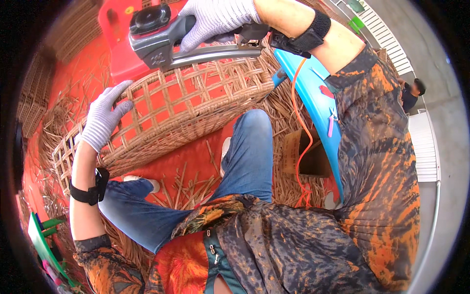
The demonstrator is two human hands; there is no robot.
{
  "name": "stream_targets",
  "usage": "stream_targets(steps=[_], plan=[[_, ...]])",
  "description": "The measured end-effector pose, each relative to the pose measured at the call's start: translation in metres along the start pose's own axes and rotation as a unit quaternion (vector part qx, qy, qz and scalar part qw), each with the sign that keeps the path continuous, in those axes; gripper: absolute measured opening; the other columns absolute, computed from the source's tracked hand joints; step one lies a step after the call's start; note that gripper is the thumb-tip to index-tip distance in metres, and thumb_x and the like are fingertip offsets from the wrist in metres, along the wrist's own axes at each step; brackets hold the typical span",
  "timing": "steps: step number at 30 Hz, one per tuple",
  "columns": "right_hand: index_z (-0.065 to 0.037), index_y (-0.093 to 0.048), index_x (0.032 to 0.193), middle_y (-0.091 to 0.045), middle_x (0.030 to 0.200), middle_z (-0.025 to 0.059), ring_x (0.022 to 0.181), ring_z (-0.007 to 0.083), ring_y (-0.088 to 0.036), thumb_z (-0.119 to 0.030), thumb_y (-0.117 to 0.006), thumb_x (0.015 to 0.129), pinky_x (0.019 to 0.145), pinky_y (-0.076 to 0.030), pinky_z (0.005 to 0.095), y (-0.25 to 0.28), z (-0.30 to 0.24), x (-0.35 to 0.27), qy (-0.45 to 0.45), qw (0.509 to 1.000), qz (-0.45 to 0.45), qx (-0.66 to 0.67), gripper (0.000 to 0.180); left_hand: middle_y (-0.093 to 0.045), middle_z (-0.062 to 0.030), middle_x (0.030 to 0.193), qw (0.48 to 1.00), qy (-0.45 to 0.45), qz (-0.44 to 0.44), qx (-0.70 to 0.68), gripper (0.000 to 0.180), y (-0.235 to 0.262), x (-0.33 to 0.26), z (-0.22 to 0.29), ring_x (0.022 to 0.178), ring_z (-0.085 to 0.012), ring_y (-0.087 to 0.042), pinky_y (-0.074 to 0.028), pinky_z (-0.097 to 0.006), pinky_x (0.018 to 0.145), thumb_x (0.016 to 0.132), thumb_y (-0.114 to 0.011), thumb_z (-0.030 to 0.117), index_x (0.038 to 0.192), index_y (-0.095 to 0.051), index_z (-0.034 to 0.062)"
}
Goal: The person weaves strips of material into a wicker frame by hand, secures them with a staple gun, and trims the excess with shears. They then turn the frame over to staple the interior before continuing to weave and trim more strips.
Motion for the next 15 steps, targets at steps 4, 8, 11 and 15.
stream_targets(steps=[4, 8, 11, 15], plan=[[-0.004, -0.070, 0.113, -0.074, 0.091, 0.0076, 0.079, 0.0146, -0.065, -0.031, -0.074, 0.087, 0.073, -0.051, 0.0304, -0.001, 0.000, -0.003, 0.012, 0.999, 0.008, 0.049, 0.037, -0.065, -0.0132, 0.103, 1.000, -0.010, 0.016, 0.009, 0.054, -0.002, -0.003, 0.003, 0.086, -0.0267, -0.060, -0.050, -0.039, 0.085, 0.086, -0.074, 0.017, 0.138, -0.058, 0.0183], [-0.004, -0.071, 0.110, -0.071, 0.084, 0.0053, 0.075, 0.0129, -0.063, -0.031, -0.074, 0.088, 0.069, -0.050, 0.0296, 0.000, 0.001, -0.007, -0.052, 0.998, -0.034, 0.017, 0.036, -0.065, -0.0132, 0.100, 0.999, -0.017, 0.028, 0.027, 0.055, -0.002, -0.003, 0.007, 0.084, -0.0271, -0.060, -0.050, -0.040, 0.084, 0.085, -0.075, 0.017, 0.138, -0.059, 0.0190], [-0.004, -0.072, 0.106, -0.068, 0.075, 0.0023, 0.064, 0.0100, -0.058, -0.029, -0.073, 0.090, 0.060, -0.047, 0.0282, -0.007, 0.009, -0.002, 0.037, 0.998, -0.009, 0.052, 0.029, -0.065, -0.0130, 0.100, 0.998, -0.026, 0.037, 0.036, 0.055, -0.003, -0.006, 0.008, 0.083, -0.0276, -0.060, -0.051, -0.040, 0.083, 0.085, -0.075, 0.016, 0.137, -0.059, 0.0195], [-0.006, -0.072, 0.099, -0.059, 0.064, -0.0032, 0.051, 0.0036, -0.048, -0.021, -0.070, 0.094, 0.046, -0.037, 0.0236, -0.011, 0.011, -0.004, -0.041, 0.991, -0.062, 0.115, 0.016, -0.066, -0.0130, 0.101, 0.999, -0.016, 0.037, 0.020, 0.055, -0.005, -0.009, 0.008, 0.082, -0.0277, -0.061, -0.051, -0.040, 0.082, 0.084, -0.075, 0.016, 0.137, -0.059, 0.0197]])
Point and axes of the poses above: each hand's wrist, its own x-axis towards the middle knuckle, its own y-axis out of the back of the hand, z = x × y, the point moved 6 cm from there along x, towards the middle knuckle
